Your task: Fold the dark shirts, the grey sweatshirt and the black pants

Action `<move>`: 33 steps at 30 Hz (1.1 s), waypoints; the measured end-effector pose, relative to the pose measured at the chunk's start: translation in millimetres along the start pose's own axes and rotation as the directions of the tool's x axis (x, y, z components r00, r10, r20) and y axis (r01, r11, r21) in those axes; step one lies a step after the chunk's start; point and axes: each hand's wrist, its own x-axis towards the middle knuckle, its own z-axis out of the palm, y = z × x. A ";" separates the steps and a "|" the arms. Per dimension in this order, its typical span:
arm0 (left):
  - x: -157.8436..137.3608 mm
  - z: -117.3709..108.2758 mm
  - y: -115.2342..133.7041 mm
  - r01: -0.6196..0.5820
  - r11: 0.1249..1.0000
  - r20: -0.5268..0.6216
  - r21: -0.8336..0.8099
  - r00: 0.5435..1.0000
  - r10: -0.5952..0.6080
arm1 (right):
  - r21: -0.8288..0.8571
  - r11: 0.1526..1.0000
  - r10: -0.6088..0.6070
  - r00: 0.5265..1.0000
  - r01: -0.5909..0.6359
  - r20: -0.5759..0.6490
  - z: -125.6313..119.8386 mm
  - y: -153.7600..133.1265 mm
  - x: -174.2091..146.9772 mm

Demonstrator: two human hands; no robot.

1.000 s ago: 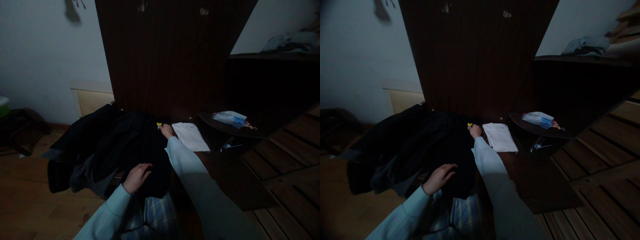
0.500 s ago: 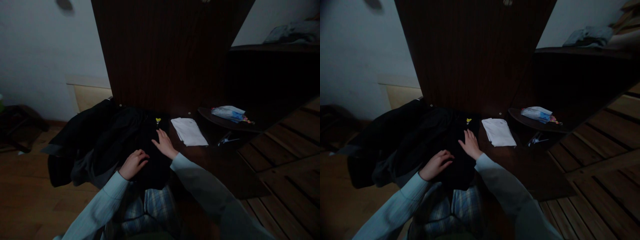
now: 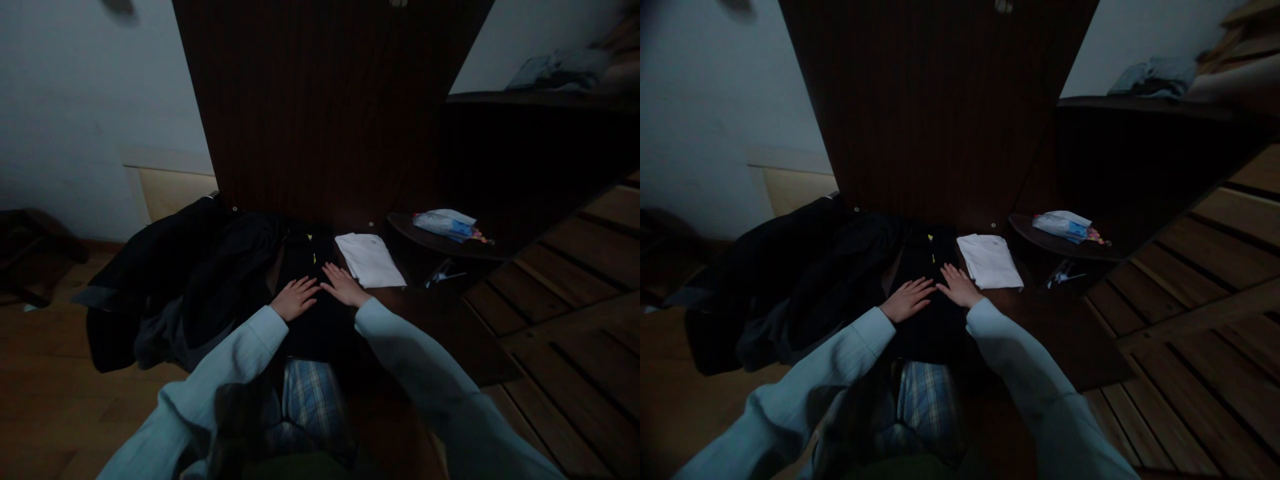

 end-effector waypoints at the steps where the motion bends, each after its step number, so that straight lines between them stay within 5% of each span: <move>1: 6.5 0.9 -1.2 0.013 1.000 -0.009 0.016 1.000 -0.013 | 0.024 1.000 0.011 1.000 -0.011 -0.003 -1.9 4.5 5.7; 6: 26.3 0.0 -9.2 0.090 0.994 -0.051 0.067 0.995 -0.086 | 0.303 0.953 0.058 0.989 -0.013 -0.137 -16.1 8.6 7.3; 12: 28.0 -0.6 -13.6 0.097 0.992 -0.040 0.085 0.995 -0.094 | 0.479 0.874 0.084 0.947 0.079 -0.310 -31.4 -6.0 -87.5; 17: 28.3 2.1 -15.4 0.092 0.993 -0.060 0.072 0.994 -0.087 | 0.471 0.881 0.075 0.965 0.054 -0.252 -17.9 -19.2 -143.0; 27: 26.7 -3.9 -11.8 0.112 0.994 -0.029 -0.014 0.993 -0.113 | 0.373 0.925 0.223 0.901 -0.074 -0.373 -7.6 -26.9 -138.9; 33: 22.9 -11.9 -8.7 0.081 0.990 -0.121 -0.114 0.988 -0.095 | 0.276 0.961 0.073 0.943 0.020 -0.325 -24.0 -45.5 -137.2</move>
